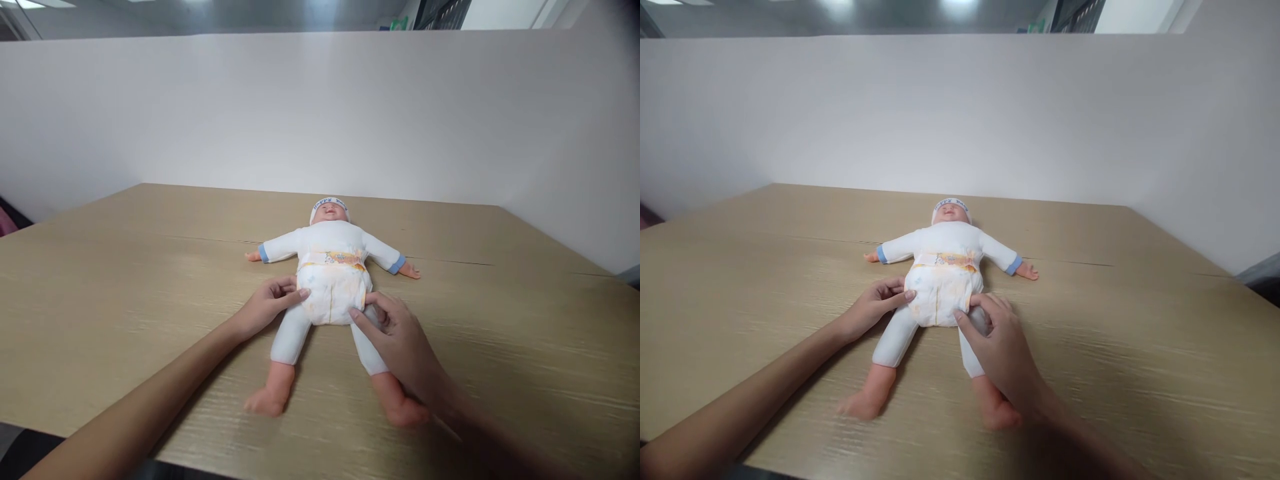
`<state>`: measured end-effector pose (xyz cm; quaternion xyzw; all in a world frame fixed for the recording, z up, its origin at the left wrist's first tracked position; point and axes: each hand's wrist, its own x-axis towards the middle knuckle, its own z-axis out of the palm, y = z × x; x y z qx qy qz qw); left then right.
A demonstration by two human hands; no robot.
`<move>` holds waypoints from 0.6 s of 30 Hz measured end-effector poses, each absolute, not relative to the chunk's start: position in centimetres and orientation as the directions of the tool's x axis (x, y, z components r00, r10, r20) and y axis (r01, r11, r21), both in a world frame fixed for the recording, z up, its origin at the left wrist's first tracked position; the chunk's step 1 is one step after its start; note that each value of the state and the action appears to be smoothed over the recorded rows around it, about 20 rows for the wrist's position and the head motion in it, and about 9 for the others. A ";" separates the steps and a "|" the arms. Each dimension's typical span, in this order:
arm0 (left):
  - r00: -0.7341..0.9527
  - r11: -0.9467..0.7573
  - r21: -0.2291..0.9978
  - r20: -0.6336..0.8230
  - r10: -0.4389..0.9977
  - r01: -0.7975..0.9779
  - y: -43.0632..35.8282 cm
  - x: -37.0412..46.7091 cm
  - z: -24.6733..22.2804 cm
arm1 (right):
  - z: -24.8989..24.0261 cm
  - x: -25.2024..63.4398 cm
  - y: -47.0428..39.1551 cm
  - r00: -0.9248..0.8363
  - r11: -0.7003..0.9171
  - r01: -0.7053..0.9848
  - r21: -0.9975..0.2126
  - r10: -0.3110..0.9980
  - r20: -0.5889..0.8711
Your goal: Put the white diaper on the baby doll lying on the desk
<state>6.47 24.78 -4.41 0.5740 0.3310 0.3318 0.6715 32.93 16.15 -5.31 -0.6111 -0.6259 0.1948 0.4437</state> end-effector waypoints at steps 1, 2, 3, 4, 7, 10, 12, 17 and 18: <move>0.546 0.121 0.991 -0.068 0.835 -0.061 24.8 6.5 -4.4 | -5.4 33.0 16.3 0.129 0.215 0.590 -0.778 0.926 0.354; 0.532 0.119 0.991 -0.071 0.844 -0.056 24.8 6.5 -4.4 | -5.5 33.1 16.4 0.115 0.247 0.589 -0.769 0.917 0.382; 0.520 0.114 0.992 -0.071 0.851 -0.050 24.8 6.5 -4.4 | -5.6 33.2 16.6 0.102 0.269 0.589 -0.762 0.911 0.400; 0.510 0.104 0.994 -0.067 0.857 -0.044 24.8 6.5 -4.3 | -5.6 33.2 16.7 0.089 0.282 0.591 -0.756 0.908 0.409; 0.465 0.063 0.998 -0.043 0.884 -0.027 24.7 6.6 -4.2 | -5.8 33.3 16.9 0.065 0.297 0.609 -0.736 0.906 0.419; 0.399 0.015 1.000 -0.021 0.917 0.017 24.7 6.5 -4.2 | -5.8 33.3 16.9 0.083 0.296 0.626 -0.721 0.894 0.439; 0.341 -0.063 0.996 0.035 0.939 0.069 24.6 6.4 -4.2 | -5.9 33.5 17.0 0.098 0.293 0.614 -0.733 0.893 0.439; 0.250 -0.416 0.870 0.354 0.901 0.265 24.3 6.0 -4.4 | -6.0 34.8 17.8 0.134 0.318 0.612 -0.724 0.860 0.492; 0.255 -0.487 0.822 0.424 0.869 0.294 24.3 5.9 -4.4 | -6.0 35.0 18.0 0.140 0.340 0.628 -0.700 0.835 0.531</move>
